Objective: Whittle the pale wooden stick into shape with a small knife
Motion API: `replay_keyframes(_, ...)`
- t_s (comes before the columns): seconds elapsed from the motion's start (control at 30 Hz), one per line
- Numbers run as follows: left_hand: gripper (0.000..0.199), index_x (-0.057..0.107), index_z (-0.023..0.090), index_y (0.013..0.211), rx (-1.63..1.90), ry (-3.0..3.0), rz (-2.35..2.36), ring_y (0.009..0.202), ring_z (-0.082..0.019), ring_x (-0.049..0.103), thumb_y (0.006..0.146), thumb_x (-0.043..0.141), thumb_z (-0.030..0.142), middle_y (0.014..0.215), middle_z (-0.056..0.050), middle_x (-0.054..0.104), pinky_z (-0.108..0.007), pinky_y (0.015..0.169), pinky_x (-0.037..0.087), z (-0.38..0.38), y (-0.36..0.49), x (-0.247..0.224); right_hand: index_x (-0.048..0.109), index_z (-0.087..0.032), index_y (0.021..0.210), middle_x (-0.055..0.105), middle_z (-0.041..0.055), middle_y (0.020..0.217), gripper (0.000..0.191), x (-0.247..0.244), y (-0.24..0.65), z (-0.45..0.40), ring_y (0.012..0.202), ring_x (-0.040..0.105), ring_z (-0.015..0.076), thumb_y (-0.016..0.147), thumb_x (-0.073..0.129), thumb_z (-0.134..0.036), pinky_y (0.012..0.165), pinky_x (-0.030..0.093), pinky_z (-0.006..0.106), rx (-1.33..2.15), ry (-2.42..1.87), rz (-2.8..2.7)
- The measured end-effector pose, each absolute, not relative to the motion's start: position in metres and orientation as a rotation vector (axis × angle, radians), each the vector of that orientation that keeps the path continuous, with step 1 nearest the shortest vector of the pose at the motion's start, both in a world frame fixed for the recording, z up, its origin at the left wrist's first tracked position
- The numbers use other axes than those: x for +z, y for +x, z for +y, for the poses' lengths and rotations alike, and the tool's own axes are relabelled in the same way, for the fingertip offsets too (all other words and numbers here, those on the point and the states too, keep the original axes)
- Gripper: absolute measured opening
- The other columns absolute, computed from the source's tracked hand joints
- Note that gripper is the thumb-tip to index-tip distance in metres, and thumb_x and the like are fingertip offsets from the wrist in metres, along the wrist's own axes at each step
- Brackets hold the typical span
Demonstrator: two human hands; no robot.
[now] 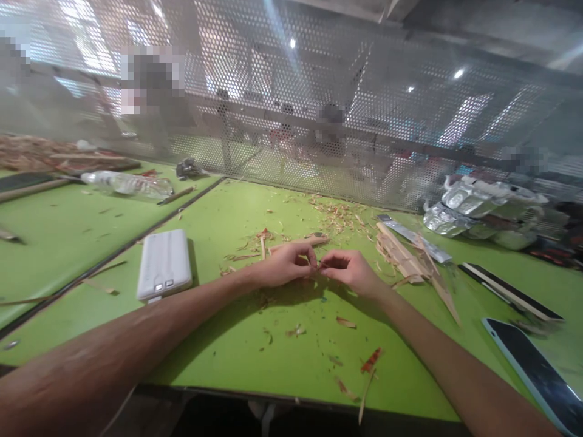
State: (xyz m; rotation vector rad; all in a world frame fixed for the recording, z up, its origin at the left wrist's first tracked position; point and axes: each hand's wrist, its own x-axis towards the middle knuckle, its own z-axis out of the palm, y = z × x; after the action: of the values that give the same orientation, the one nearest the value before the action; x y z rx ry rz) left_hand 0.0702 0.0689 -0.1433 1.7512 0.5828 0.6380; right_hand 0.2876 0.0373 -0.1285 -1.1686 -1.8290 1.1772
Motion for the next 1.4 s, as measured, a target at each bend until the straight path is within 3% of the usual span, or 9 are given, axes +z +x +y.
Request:
replay_keyframes(0.3, 0.019, 0.057, 0.013, 0.080, 0.698, 1.681, 0.576, 0.065, -0.005, 0.062, 0.083, 0.074, 0.022, 0.130, -0.014, 0.066, -0.021, 0.058, 0.050, 0.0677, 0.0728, -0.1425, 0.075, -0.020, 0.080, 0.071, 0.0029, 0.079, 0.011, -0.1271, 0.2886, 0.0378, 0.073, 0.064, 0.0177, 0.077, 0.080, -0.029, 0.071, 0.053, 0.034, 1.164, -1.187, -1.832)
replay_keyframes(0.5, 0.012, 0.062, 0.013, 0.083, 0.655, 1.725, 0.601, 0.065, -0.009, 0.064, 0.087, 0.070, 0.020, 0.100, -0.009, 0.073, -0.023, 0.060, 0.051, 0.0682, 0.0720, -0.1437, 0.076, -0.021, 0.082, 0.073, 0.0030, 0.081, 0.009, -0.1281, 0.2888, 0.0378, 0.075, 0.065, 0.0183, 0.077, 0.079, -0.028, 0.073, 0.054, 0.035, 1.170, -1.170, -1.849)
replay_keyframes(0.73, 0.013, 0.063, 0.015, 0.085, 0.668, 1.838, 0.582, 0.082, -0.013, 0.069, 0.093, 0.066, 0.025, 0.137, -0.016, 0.063, -0.028, 0.070, 0.055, 0.0691, 0.0690, -0.1458, 0.078, -0.021, 0.086, 0.075, 0.0042, 0.084, 0.014, -0.1250, 0.2880, 0.0365, 0.076, 0.067, 0.0190, 0.077, 0.081, -0.031, 0.075, 0.054, 0.036, 1.218, -1.132, -1.852)
replay_keyframes(0.83, 0.013, 0.064, 0.016, 0.089, 0.662, 1.849, 0.590, 0.090, -0.017, 0.070, 0.093, 0.067, 0.028, 0.124, -0.013, 0.069, -0.031, 0.076, 0.056, 0.0702, 0.0693, -0.1478, 0.077, -0.021, 0.086, 0.075, 0.0040, 0.084, 0.016, -0.1241, 0.2884, 0.0360, 0.077, 0.067, 0.0187, 0.077, 0.082, -0.033, 0.075, 0.054, 0.035, 1.259, -1.110, -1.831)
replay_keyframes(0.93, 0.016, 0.064, 0.015, 0.091, 0.636, 1.807, 0.579, 0.081, -0.016, 0.070, 0.092, 0.067, 0.031, 0.112, -0.012, 0.071, -0.032, 0.072, 0.056, 0.0710, 0.0700, -0.1487, 0.077, -0.021, 0.085, 0.073, 0.0030, 0.081, 0.014, -0.1234, 0.2890, 0.0355, 0.072, 0.065, 0.0166, 0.076, 0.082, -0.031, 0.067, 0.051, 0.032, 1.261, -1.125, -1.819)
replay_keyframes(1.0, 0.017, 0.063, 0.014, 0.092, 0.627, 1.768, 0.573, 0.071, -0.012, 0.068, 0.092, 0.066, 0.031, 0.114, -0.012, 0.070, -0.030, 0.066, 0.055, 0.0712, 0.0700, -0.1484, 0.077, -0.020, 0.084, 0.072, 0.0023, 0.078, 0.013, -0.1232, 0.2890, 0.0353, 0.068, 0.062, 0.0153, 0.076, 0.081, -0.031, 0.062, 0.049, 0.030, 1.235, -1.141, -1.815)
replay_keyframes(1.17, 0.022, 0.060, 0.013, 0.091, 0.636, 1.730, 0.512, 0.070, -0.008, 0.067, 0.088, 0.072, 0.031, 0.148, -0.019, 0.052, -0.026, 0.062, 0.055, 0.0701, 0.0692, -0.1467, 0.075, -0.019, 0.082, 0.071, 0.0020, 0.075, 0.013, -0.1237, 0.2883, 0.0359, 0.066, 0.060, 0.0144, 0.077, 0.080, -0.030, 0.062, 0.049, 0.029, 1.188, -1.144, -1.837)
replay_keyframes(1.33, 0.015, 0.061, 0.014, 0.094, 0.614, 1.767, 0.575, 0.065, -0.007, 0.065, 0.092, 0.066, 0.028, 0.127, -0.015, 0.066, -0.025, 0.061, 0.054, 0.0689, 0.0700, -0.1468, 0.076, -0.019, 0.082, 0.073, 0.0032, 0.079, 0.014, -0.1240, 0.2880, 0.0359, 0.071, 0.064, 0.0160, 0.077, 0.081, -0.031, 0.068, 0.052, 0.031, 1.200, -1.140, -1.849)
replay_keyframes(1.4, 0.012, 0.061, 0.014, 0.091, 0.621, 1.774, 0.566, 0.065, -0.007, 0.064, 0.093, 0.065, 0.025, 0.131, -0.015, 0.064, -0.025, 0.060, 0.054, 0.0684, 0.0703, -0.1456, 0.076, -0.019, 0.083, 0.073, 0.0033, 0.080, 0.013, -0.1239, 0.2880, 0.0358, 0.072, 0.064, 0.0162, 0.077, 0.080, -0.030, 0.069, 0.053, 0.032, 1.217, -1.137, -1.852)
